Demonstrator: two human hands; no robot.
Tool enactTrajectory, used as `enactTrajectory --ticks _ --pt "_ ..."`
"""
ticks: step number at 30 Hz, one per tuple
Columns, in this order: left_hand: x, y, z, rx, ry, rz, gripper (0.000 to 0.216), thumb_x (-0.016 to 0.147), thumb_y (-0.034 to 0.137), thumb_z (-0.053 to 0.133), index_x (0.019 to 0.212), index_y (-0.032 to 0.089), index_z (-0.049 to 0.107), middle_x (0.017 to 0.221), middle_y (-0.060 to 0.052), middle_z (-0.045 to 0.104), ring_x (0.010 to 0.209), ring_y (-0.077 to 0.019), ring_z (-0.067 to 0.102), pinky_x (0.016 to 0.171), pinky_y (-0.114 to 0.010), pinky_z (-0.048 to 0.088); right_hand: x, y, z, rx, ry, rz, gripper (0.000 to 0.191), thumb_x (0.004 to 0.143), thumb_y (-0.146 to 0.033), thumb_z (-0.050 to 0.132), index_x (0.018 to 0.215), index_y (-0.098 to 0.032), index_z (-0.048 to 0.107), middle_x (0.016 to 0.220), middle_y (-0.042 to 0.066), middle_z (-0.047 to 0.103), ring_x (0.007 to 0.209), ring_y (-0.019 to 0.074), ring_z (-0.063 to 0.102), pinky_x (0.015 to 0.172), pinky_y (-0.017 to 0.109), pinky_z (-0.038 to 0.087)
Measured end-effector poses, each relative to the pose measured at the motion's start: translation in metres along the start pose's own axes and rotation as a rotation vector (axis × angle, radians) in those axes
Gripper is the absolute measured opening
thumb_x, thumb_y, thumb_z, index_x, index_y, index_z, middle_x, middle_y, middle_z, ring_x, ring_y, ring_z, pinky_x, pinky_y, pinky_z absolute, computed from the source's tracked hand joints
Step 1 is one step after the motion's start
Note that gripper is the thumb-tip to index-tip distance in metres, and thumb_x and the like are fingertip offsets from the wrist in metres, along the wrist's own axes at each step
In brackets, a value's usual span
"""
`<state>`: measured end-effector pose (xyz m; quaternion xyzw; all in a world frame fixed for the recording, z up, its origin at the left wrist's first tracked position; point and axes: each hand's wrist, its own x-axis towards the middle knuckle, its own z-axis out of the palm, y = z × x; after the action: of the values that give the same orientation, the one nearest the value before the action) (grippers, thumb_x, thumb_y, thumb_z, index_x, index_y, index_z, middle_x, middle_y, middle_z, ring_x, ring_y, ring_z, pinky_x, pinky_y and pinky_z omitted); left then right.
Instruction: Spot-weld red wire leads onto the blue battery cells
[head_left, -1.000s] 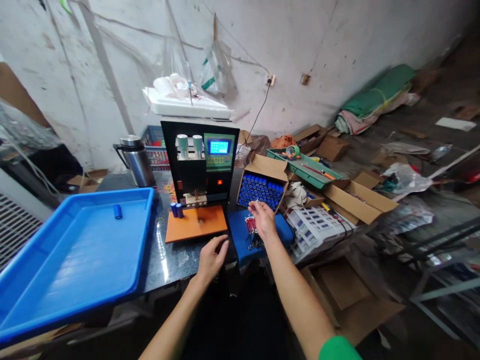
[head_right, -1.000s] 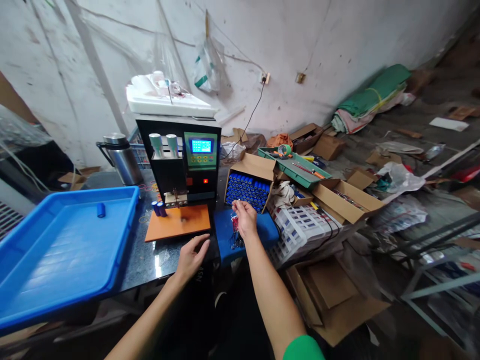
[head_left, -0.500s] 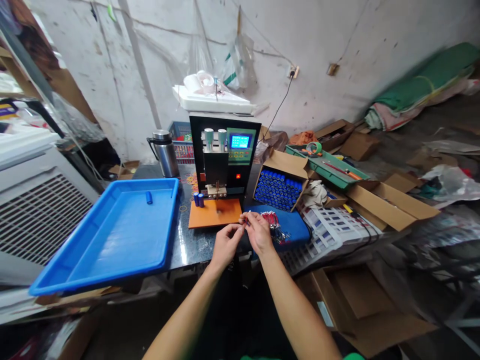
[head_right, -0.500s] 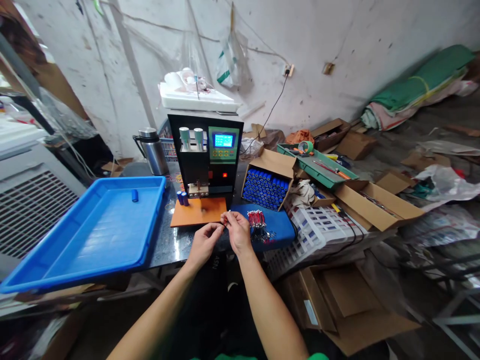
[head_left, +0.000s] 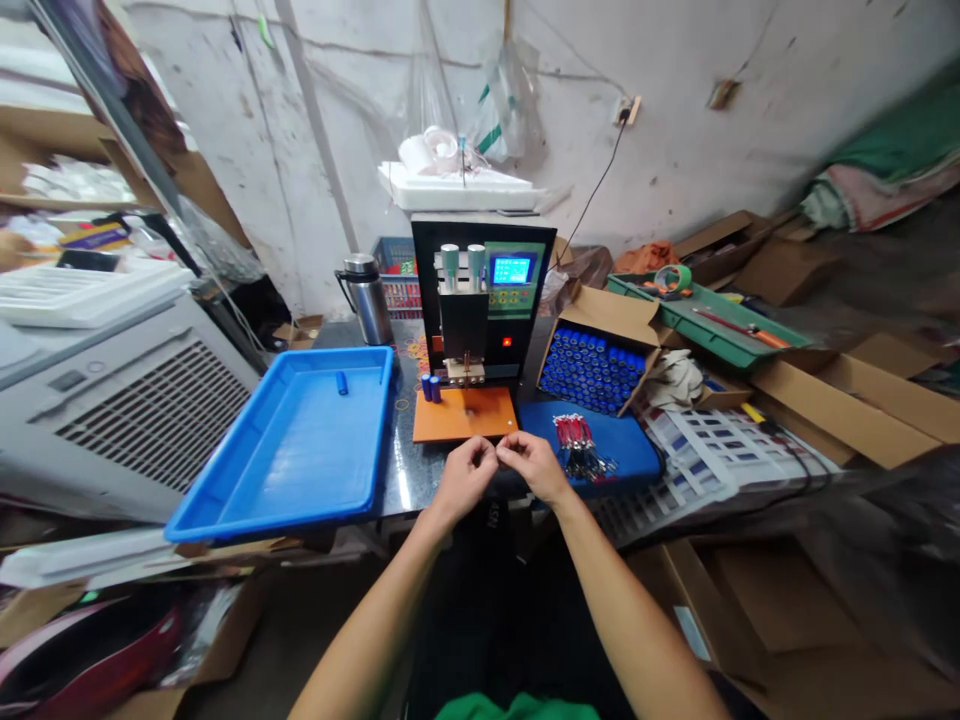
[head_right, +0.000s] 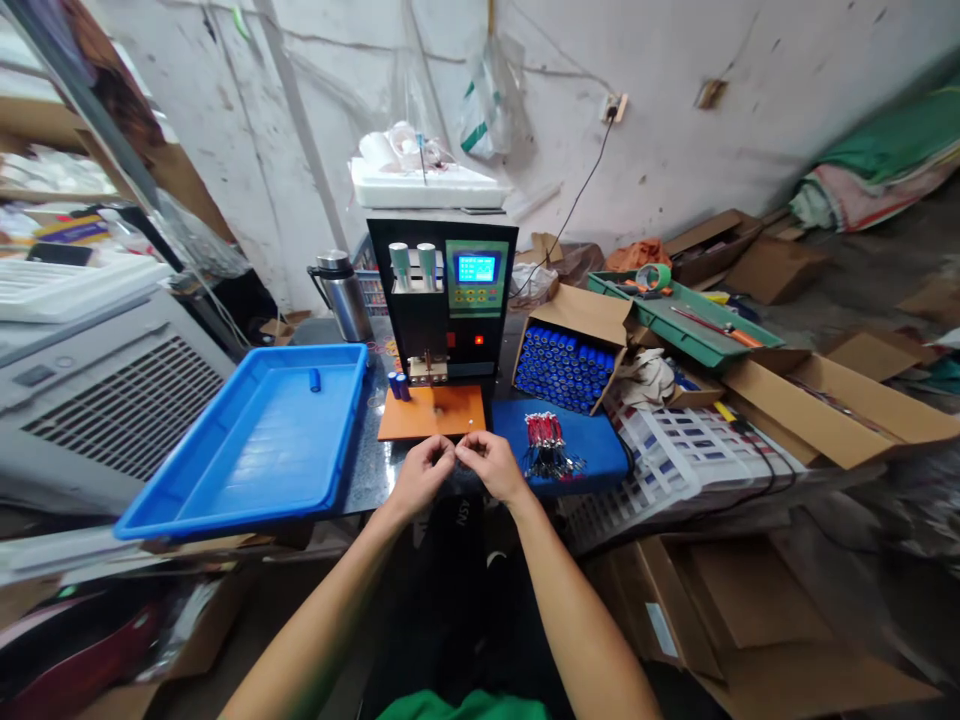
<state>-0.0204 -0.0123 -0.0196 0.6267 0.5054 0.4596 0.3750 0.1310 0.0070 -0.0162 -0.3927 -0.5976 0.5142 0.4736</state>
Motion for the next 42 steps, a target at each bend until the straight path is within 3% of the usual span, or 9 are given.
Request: enactTrajectory --ticks 4,9,11,14,18,25,30,35,42 --pt "-0.001 -0.004 -0.010 0.044 -0.001 0.004 0.018 0.082 0.032 0.055 0.071 0.017 0.056 0.068 0.002 0.057 0.064 -0.0120 0.050 0.060 -0.024 0.040 -0.003 0.006 0.001 0.011 -0.017 0.026 0.022 0.074 -0.040 0.070 0.069 -0.020 0.066 0.064 0.000 0.063 0.061 0.0157 0.057 0.063 0.028 0.047" --pt "0.033 -0.023 -0.046 0.056 0.567 0.035 0.026 0.081 0.023 0.057 0.106 0.017 0.058 0.098 -0.006 0.065 0.085 -0.0160 0.062 0.078 -0.029 0.052 -0.007 0.014 -0.002 0.088 0.041 0.066 0.026 0.073 -0.044 0.071 0.067 -0.020 0.062 0.060 0.000 0.061 0.057 0.0159 0.057 0.061 0.029 0.048" --pt "0.056 -0.033 -0.062 0.088 0.655 0.026 0.037 0.077 0.015 0.058 0.114 0.016 0.056 0.113 -0.010 0.064 0.102 -0.0186 0.063 0.091 -0.032 0.052 -0.009 0.016 -0.002 0.100 0.050 0.078 0.026 0.074 -0.044 0.070 0.067 -0.020 0.063 0.059 0.001 0.061 0.056 0.0159 0.056 0.060 0.030 0.048" --pt "0.088 -0.046 -0.077 0.059 0.571 0.001 0.048 0.074 0.005 0.055 0.121 0.014 0.055 0.123 -0.013 0.063 0.115 -0.0199 0.061 0.104 -0.036 0.048 -0.012 0.019 -0.001 0.118 0.056 0.089 0.027 0.074 -0.045 0.070 0.067 -0.020 0.063 0.058 0.001 0.060 0.056 0.0158 0.056 0.060 0.030 0.047" --pt "0.110 -0.055 -0.082 -0.001 0.437 -0.028 0.053 0.071 -0.002 0.046 0.121 0.013 0.056 0.120 -0.013 0.066 0.109 -0.0186 0.065 0.103 -0.036 0.049 -0.016 0.024 -0.002 0.141 0.057 0.106 0.029 0.072 -0.047 0.072 0.068 -0.019 0.064 0.058 0.001 0.061 0.056 0.0156 0.057 0.060 0.029 0.048" --pt "0.084 -0.060 -0.086 0.170 0.602 -0.017 0.032 0.081 0.015 0.053 0.110 0.016 0.065 0.107 -0.009 0.071 0.101 -0.0219 0.066 0.098 -0.039 0.050 -0.016 0.030 -0.012 0.170 0.116 0.118 0.032 0.073 -0.048 0.073 0.068 -0.018 0.062 0.058 0.000 0.060 0.055 0.0133 0.055 0.059 0.028 0.047" --pt "0.055 -0.049 -0.063 0.188 0.457 0.040 0.029 0.084 0.029 0.059 0.109 0.018 0.067 0.095 -0.005 0.072 0.084 -0.0186 0.067 0.083 -0.032 0.052 -0.001 0.027 -0.013 0.214 0.186 0.105 0.033 0.071 -0.049 0.074 0.070 -0.018 0.061 0.059 -0.001 0.059 0.055 0.0125 0.055 0.057 0.027 0.049" --pt "0.071 -0.037 -0.031 0.109 0.252 0.053 0.025 0.083 0.034 0.061 0.100 0.017 0.067 0.084 -0.003 0.070 0.077 -0.0170 0.065 0.076 -0.029 0.051 0.026 0.021 -0.005 0.230 0.252 0.065 0.033 0.070 -0.048 0.074 0.073 -0.018 0.061 0.065 0.000 0.062 0.060 0.0131 0.058 0.058 0.026 0.052" --pt "0.078 -0.048 -0.025 0.073 0.247 0.062 0.034 0.086 0.035 0.060 0.114 0.017 0.064 0.101 -0.007 0.072 0.092 -0.0207 0.067 0.088 -0.034 0.052 0.073 0.017 0.010 0.179 0.306 0.003 0.027 0.071 -0.044 0.071 0.072 -0.019 0.061 0.068 0.000 0.062 0.061 0.0130 0.055 0.060 0.026 0.049"
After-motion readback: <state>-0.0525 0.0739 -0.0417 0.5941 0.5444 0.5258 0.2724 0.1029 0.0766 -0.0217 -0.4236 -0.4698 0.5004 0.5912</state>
